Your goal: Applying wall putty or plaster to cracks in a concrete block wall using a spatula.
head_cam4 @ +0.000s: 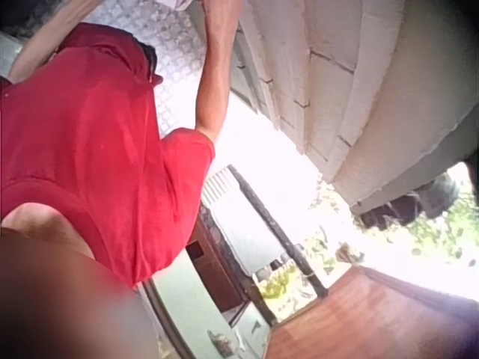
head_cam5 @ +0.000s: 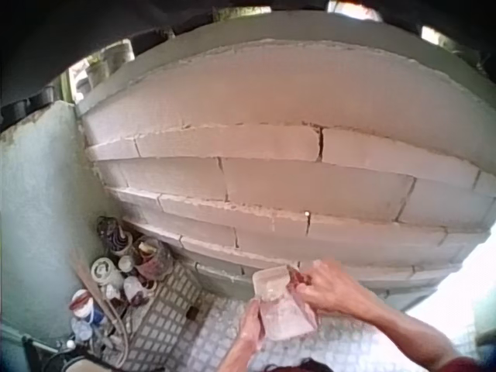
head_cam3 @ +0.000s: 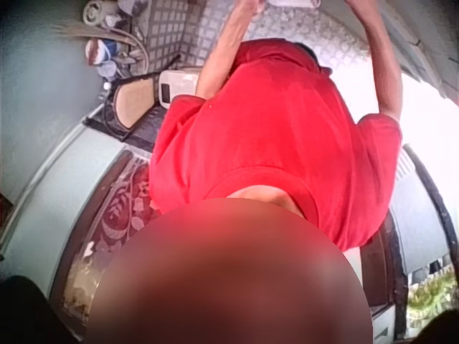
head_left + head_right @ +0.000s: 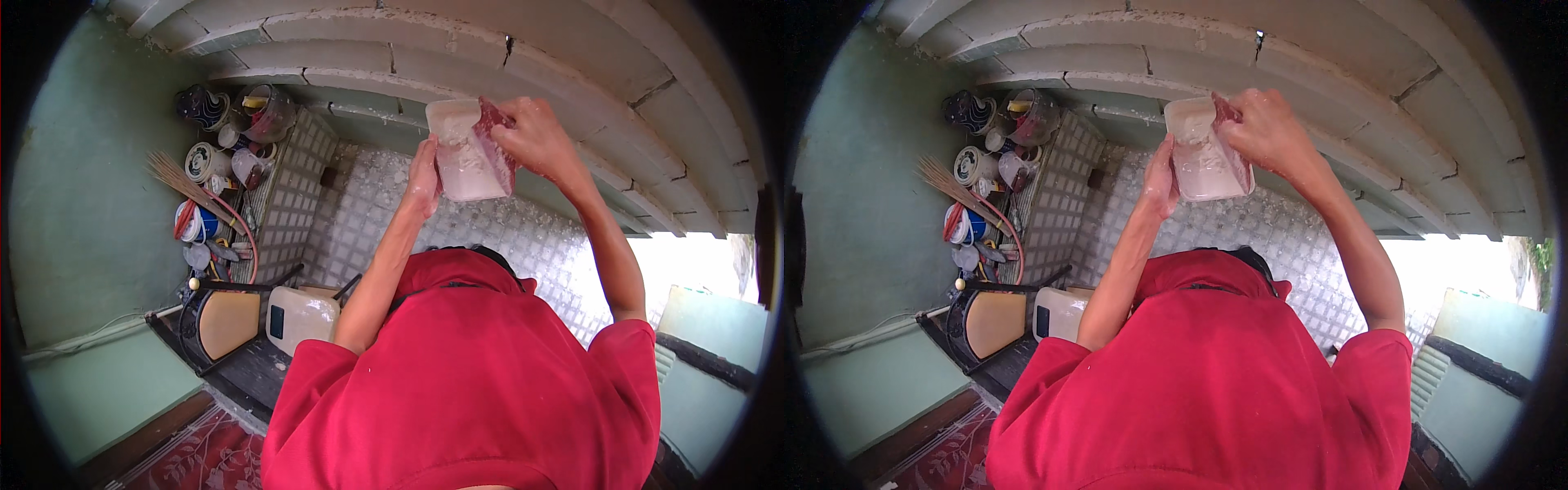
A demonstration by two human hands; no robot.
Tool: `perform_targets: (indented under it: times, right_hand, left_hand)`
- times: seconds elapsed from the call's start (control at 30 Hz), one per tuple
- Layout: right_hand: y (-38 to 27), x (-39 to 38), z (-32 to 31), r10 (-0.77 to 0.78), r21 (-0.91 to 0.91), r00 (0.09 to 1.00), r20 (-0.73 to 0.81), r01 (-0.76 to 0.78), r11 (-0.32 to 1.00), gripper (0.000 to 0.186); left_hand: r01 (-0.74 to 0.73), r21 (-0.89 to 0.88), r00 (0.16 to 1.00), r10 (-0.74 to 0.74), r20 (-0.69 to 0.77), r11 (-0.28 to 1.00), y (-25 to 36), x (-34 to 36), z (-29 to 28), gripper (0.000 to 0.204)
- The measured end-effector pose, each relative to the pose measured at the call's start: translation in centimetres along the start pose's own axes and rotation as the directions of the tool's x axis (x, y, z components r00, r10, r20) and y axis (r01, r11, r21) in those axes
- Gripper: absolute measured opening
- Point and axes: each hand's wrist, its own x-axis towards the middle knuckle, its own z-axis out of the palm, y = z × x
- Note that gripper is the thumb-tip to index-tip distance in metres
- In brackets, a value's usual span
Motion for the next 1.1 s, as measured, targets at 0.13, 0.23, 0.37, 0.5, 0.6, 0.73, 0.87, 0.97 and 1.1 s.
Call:
perform_targets:
  times: [0.13,0.23,0.37,0.5,0.6,0.73,0.87,0.97,1.1]
  right_hand:
    - [2.6,0.9,2.4,-0.184,-0.152,0.947,-0.265,0.148,0.977,0.030]
    - [1.4,1.0,3.7,-0.125,-0.080,0.988,-0.091,0.118,0.990,0.030]
    - [-0.7,-0.9,2.5,-0.258,0.020,0.965,-0.033,0.259,0.966,0.027]
    - [-1.2,-1.2,0.9,-0.207,0.063,0.978,0.034,0.205,0.977,0.027]
    - [-0.4,-1.2,0.4,-0.141,-0.007,0.990,-0.014,0.141,0.990,0.027]
    - [0.8,-0.6,1.2,-0.122,-0.096,0.983,-0.138,0.109,0.989,0.025]
    - [-1.4,-1.5,2.6,-0.209,0.038,0.972,-0.108,0.214,0.976,0.024]
    - [-1.5,-1.6,3.0,-0.213,0.075,0.974,-0.072,0.218,0.973,0.025]
    - [-0.8,-1.2,2.1,-0.134,0.085,0.991,0.018,0.132,0.988,0.029]
  left_hand:
    - [0.025,-0.010,0.998,-0.025,0.058,1.000,0.0,-0.2,0.6,0.042]
    - [0.037,0.041,0.998,-0.039,0.047,0.998,-0.3,0.3,-0.2,0.042]
    - [0.006,-0.014,0.998,-0.005,0.059,1.000,0.1,-0.3,0.2,0.042]
    - [-0.011,-0.012,0.998,0.012,0.060,1.000,0.0,-0.6,0.1,0.043]
    - [-0.026,0.001,1.000,0.026,0.017,1.000,0.0,-1.0,0.3,0.044]
    - [0.003,-0.025,1.000,-0.003,0.008,1.000,0.1,-1.5,0.6,0.043]
    - [-0.010,0.022,0.997,0.008,0.080,1.000,-0.4,-0.9,-0.2,0.043]
    - [-0.029,-0.073,0.997,0.034,0.066,0.997,-0.6,-1.3,0.0,0.044]
    - [0.008,-0.041,0.998,-0.005,0.068,0.999,0.1,-1.7,0.1,0.044]
